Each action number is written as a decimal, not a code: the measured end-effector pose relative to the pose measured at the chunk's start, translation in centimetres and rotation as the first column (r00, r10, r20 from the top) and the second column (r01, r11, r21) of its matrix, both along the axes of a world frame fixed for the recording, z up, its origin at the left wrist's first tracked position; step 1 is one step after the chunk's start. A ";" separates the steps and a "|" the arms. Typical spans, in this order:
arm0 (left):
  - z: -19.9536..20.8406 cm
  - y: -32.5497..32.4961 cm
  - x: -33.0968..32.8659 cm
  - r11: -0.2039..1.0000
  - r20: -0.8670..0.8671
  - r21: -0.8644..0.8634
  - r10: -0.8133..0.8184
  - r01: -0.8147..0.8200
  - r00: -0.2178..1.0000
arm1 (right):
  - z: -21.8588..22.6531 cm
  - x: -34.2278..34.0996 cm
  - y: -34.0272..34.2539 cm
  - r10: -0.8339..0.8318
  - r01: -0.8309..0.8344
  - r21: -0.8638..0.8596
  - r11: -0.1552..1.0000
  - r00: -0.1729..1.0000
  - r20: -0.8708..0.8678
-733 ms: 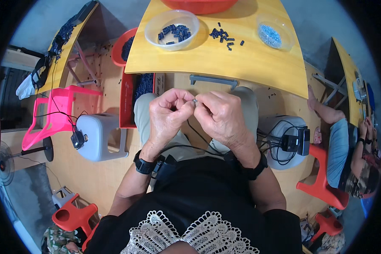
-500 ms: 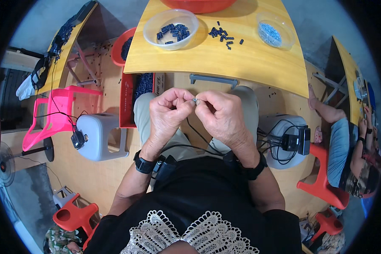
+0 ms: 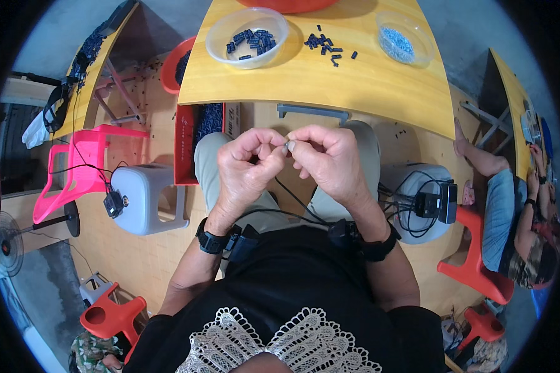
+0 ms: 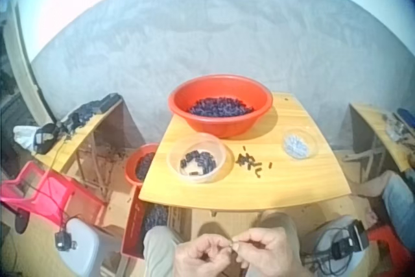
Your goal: Assembling small plastic components by inserting metal pins into blue plastic housings.
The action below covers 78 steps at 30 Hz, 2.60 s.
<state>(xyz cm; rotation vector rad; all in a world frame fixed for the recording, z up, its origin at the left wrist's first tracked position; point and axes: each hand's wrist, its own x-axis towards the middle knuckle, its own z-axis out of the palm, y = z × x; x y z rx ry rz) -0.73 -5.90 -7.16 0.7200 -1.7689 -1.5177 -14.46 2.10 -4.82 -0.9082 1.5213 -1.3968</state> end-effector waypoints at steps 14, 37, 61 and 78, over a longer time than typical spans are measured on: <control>-0.2 -0.4 -0.3 0.933 -0.150 0.353 -0.012 0.065 0.989 | 0.2 0.4 0.1 0.012 -0.013 0.028 1.000 0.999 0.043; 0.6 -0.7 0.0 0.855 -0.274 0.483 -0.058 0.189 0.960 | -0.7 -0.6 -0.1 0.063 -0.046 -0.082 0.996 0.972 0.225; 0.3 -1.2 -2.2 0.934 -0.131 0.357 0.052 -0.002 0.990 | 0.4 -0.9 -1.3 -0.223 0.047 -0.285 0.957 0.745 -0.629; 1.6 -0.5 -3.4 0.825 -0.299 0.546 0.027 0.148 0.954 | 0.4 -0.7 -1.1 -0.214 0.186 -0.189 0.964 0.966 -0.142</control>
